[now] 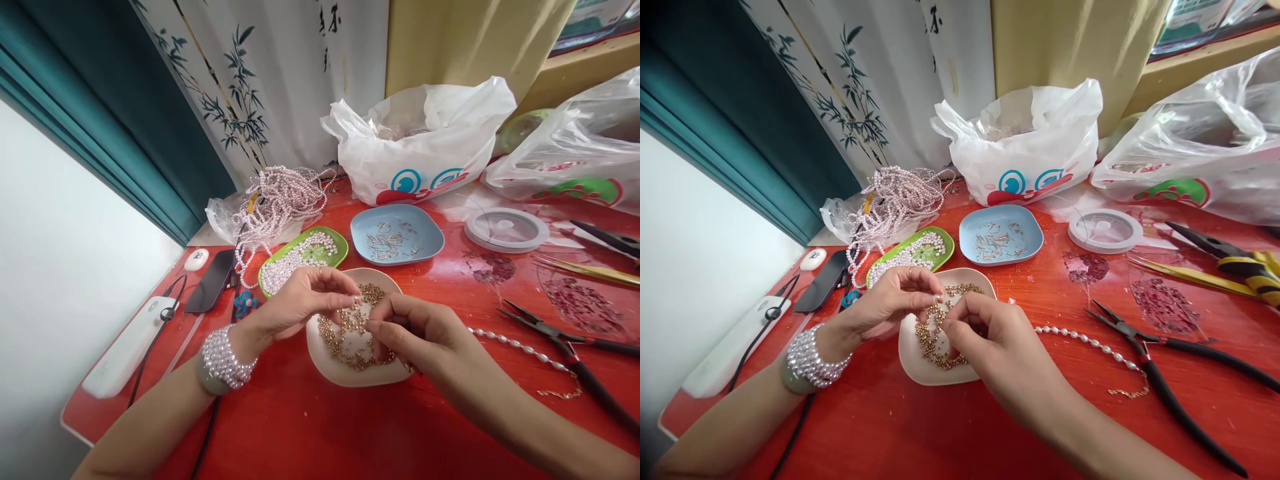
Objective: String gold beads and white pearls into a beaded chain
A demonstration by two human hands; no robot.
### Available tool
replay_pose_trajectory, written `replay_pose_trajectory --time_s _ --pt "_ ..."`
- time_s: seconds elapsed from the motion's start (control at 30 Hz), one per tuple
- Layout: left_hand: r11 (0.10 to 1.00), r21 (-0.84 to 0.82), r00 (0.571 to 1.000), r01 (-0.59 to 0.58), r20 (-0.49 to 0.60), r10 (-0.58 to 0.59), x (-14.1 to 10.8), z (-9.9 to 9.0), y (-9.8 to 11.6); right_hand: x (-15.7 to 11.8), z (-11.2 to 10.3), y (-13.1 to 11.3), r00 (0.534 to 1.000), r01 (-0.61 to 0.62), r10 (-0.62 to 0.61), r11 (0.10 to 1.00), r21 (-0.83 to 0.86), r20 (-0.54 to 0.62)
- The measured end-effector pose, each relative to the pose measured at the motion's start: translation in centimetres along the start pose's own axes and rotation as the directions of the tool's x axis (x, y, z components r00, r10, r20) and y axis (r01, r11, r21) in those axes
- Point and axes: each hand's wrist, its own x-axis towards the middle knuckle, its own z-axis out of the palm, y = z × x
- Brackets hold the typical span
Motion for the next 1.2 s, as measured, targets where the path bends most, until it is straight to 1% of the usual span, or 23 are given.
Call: replay_pose_trajectory --time_s 0.13,0.27,0.57,0.87,1.0,1.1,1.2 --pt "1.0 0.006 1.0 -0.015 0.013 0.015 0.0 0.0 -0.1 0.0 0.0 0.0 1.0 -0.003 0.003 1.0 0.002 -0.002" --pt "1.0 -0.007 1.0 -0.024 -0.006 0.024 0.0 0.0 -0.2 0.0 0.0 0.0 1.0 -0.002 0.002 1.0 0.012 -0.005" --pt "0.999 -0.051 1.0 -0.001 0.006 0.001 0.0 -0.1 -0.3 0.2 0.1 0.0 1.0 -0.003 0.003 1.0 0.025 -0.01" --pt "1.0 -0.023 0.995 0.004 0.105 -0.002 -0.2 0.1 0.0 0.2 0.1 0.2 1.0 -0.003 0.004 1.0 0.03 -0.01" --pt "1.0 -0.021 0.993 0.006 0.122 -0.003 -0.2 0.2 0.2 0.2 0.1 0.5 1.0 0.027 -0.027 1.0 0.009 -0.007" --pt "1.0 -0.029 0.995 -0.003 0.103 0.006 -0.3 0.3 0.2 0.2 0.1 0.9 0.997 0.076 -0.077 0.996 -0.054 -0.016" --pt "1.0 -0.017 0.997 -0.01 0.081 0.011 -0.3 0.4 0.1 0.1 0.1 1.0 0.995 0.095 -0.097 0.993 -0.071 -0.025"
